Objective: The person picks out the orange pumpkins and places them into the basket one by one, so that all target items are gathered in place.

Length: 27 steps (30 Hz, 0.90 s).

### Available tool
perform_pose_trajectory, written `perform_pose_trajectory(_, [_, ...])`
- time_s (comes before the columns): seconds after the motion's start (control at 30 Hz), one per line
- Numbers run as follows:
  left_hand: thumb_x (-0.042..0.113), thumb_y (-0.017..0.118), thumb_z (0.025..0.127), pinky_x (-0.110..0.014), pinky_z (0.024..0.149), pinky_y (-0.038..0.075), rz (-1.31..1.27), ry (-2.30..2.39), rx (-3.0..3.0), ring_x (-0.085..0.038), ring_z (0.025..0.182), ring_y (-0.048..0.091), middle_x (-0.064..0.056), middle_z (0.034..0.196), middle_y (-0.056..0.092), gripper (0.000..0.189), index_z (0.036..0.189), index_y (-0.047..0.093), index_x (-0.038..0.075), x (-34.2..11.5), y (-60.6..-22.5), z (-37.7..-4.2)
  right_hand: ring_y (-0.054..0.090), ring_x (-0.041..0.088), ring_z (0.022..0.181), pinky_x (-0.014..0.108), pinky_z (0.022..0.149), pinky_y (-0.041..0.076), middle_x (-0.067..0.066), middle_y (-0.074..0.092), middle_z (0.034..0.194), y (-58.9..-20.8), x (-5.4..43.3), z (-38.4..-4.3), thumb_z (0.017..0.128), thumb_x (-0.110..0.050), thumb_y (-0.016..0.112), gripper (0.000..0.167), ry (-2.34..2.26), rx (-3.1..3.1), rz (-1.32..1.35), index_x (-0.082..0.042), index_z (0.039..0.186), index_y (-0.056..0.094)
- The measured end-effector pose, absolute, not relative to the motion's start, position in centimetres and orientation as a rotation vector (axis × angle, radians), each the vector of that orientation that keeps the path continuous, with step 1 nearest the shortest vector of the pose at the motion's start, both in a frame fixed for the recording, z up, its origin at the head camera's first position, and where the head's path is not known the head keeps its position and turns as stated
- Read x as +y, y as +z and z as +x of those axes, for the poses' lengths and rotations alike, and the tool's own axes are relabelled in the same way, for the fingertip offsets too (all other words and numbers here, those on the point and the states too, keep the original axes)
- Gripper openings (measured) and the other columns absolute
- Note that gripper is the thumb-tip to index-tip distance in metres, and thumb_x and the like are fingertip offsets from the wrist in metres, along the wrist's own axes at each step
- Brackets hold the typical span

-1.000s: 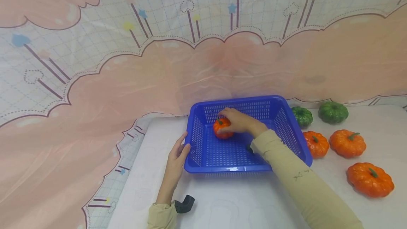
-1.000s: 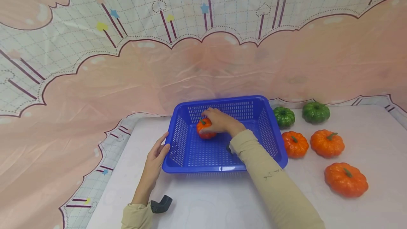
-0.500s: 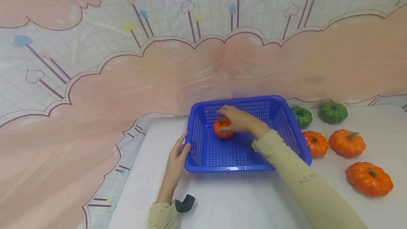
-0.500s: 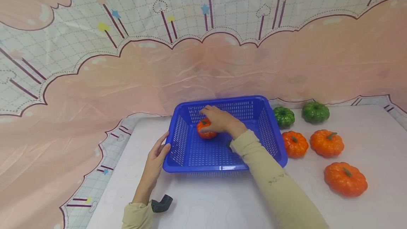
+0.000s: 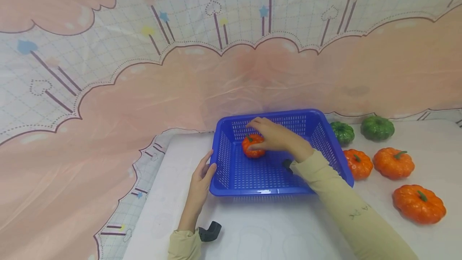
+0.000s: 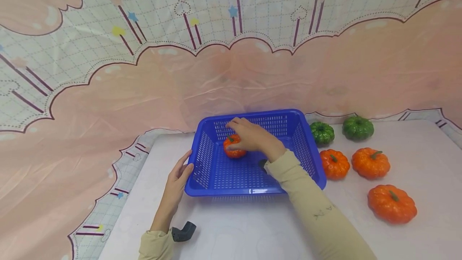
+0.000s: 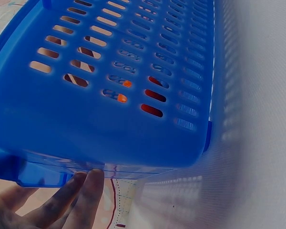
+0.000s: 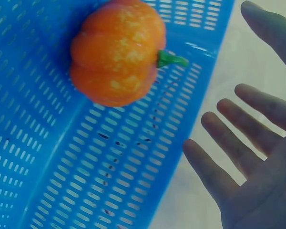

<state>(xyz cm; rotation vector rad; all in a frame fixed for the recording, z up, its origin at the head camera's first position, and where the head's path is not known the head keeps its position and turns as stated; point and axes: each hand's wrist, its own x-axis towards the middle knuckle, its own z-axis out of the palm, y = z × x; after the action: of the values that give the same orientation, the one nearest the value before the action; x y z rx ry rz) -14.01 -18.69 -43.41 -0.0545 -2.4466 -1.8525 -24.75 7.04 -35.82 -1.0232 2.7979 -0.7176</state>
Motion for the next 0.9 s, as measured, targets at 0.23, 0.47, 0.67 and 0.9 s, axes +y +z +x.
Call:
perform_pose_trajectory(0.23, [0.034,0.051,0.104,-0.060,0.110,0.037,-0.059,-1.848,-2.442,-0.041,0.131,0.052,-0.024,0.142,0.053,0.054,0.154,0.038,0.017,-18.7,-43.5,-13.9,0.048,0.033,0.132,0.050,0.111,0.040,0.015,0.052,0.139,-35.2,7.4,-24.0,0.088,-0.037,0.076,0.066,-0.724,2.824,-1.052,-0.005,0.140,0.052])
perform_pose_trajectory(0.47, [0.033,0.051,0.104,-0.060,0.109,0.038,-0.067,-1.846,-2.439,-0.041,0.131,0.052,-0.025,0.142,0.053,0.054,0.154,0.038,0.016,-18.6,-43.5,-14.0,0.049,0.032,0.131,0.051,0.109,0.042,0.014,0.053,0.139,-34.8,7.8,-23.2,0.087,-0.038,0.076,0.067,-0.707,2.856,-1.070,-0.005,0.141,0.051])
perform_pose_trajectory(0.67, [0.033,0.052,0.104,-0.058,0.110,0.038,-0.051,-1.885,-2.436,-0.038,0.131,0.053,-0.023,0.141,0.054,0.054,0.154,0.037,0.019,-18.6,-43.4,-13.9,0.049,0.033,0.131,0.051,0.109,0.042,0.014,0.052,0.140,-34.2,8.2,-22.4,0.088,-0.036,0.076,0.066,-0.705,2.875,-1.061,-0.005,0.141,0.051])
perform_pose_trajectory(0.9, [0.033,0.052,0.104,-0.059,0.109,0.039,-0.057,-1.888,-2.425,-0.039,0.130,0.053,-0.024,0.141,0.054,0.053,0.154,0.038,0.019,-18.7,-43.3,-14.1,0.050,0.031,0.129,0.049,0.109,0.043,0.013,0.053,0.139,-33.9,9.0,-21.9,0.088,-0.037,0.076,0.066,-0.711,2.896,-1.079,-0.006,0.141,0.051])
